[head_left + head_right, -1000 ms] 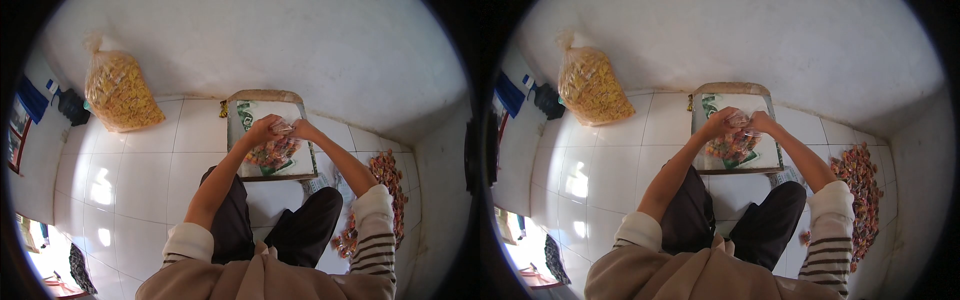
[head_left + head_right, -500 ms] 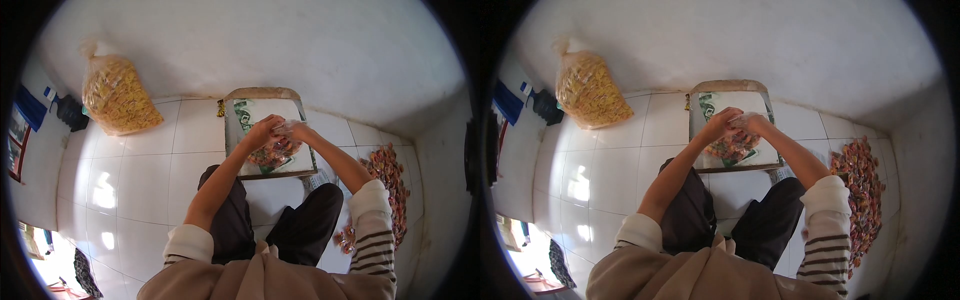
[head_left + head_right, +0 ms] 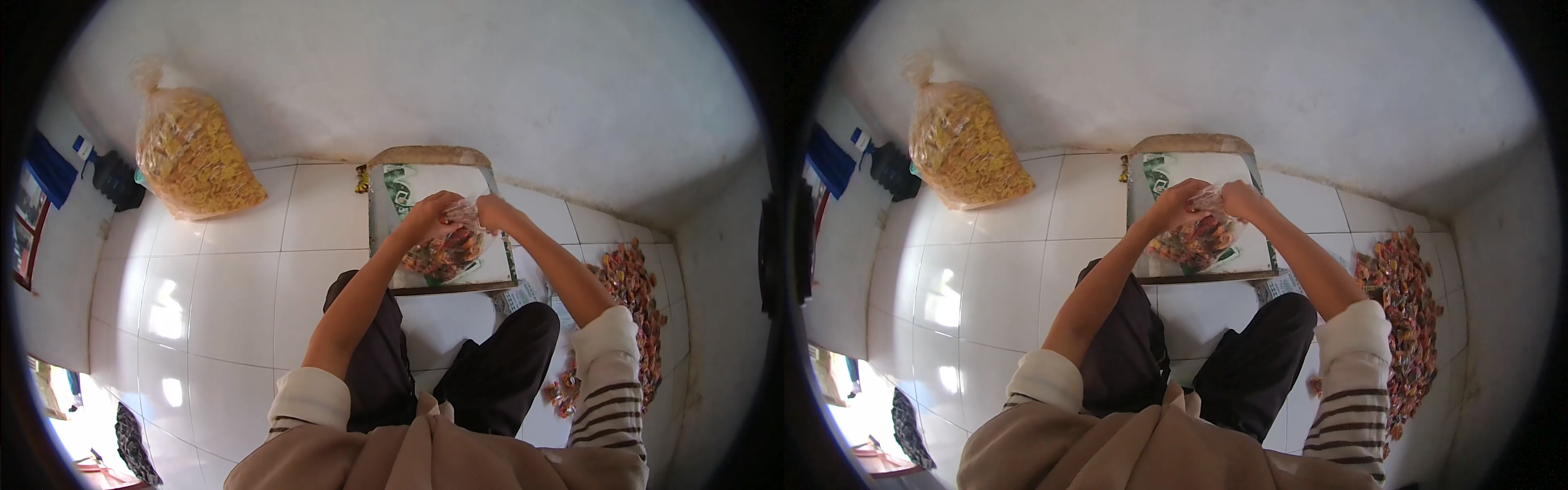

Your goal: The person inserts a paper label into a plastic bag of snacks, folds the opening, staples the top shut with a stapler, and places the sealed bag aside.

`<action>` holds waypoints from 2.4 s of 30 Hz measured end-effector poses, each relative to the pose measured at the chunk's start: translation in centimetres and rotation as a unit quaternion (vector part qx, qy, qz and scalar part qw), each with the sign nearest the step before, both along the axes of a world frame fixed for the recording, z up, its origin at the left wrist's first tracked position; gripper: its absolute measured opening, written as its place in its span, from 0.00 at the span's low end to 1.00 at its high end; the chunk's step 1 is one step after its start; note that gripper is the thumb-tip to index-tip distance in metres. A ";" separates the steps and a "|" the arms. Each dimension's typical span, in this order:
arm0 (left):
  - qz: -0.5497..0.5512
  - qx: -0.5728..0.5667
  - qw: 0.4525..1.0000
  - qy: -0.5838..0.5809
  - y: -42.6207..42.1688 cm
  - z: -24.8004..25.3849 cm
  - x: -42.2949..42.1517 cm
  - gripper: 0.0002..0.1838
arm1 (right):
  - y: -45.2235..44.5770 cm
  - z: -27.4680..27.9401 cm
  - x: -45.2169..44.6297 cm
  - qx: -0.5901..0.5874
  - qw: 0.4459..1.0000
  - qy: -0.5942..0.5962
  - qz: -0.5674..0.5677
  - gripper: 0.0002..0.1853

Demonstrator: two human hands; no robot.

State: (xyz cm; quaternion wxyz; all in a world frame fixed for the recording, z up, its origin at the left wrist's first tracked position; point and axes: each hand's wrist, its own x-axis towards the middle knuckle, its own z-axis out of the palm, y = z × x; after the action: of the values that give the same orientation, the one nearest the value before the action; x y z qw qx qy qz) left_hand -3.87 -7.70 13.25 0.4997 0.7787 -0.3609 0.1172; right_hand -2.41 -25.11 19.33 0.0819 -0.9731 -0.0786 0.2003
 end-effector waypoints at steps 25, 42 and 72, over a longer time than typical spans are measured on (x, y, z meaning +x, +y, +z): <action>0.026 0.000 0.963 0.268 4.0 -3.3 0.1 0.40 | 0.7 2.8 0.9 0.194 0.957 -0.123 0.180 0.16; 0.010 -0.060 0.954 0.294 4.2 -3.3 1.0 0.45 | -2.6 4.6 -0.8 0.449 0.850 -0.267 0.066 0.19; 0.126 -0.211 0.944 0.220 0.8 0.4 2.4 0.15 | 2.3 -3.3 0.5 0.614 0.734 -0.279 -0.081 0.09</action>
State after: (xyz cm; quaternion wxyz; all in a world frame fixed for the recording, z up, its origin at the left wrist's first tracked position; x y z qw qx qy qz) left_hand -1.44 -6.88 13.61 0.7005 0.7012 -0.1076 0.0781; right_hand -1.91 -22.79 16.05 0.6519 -0.7260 -0.1251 -0.1797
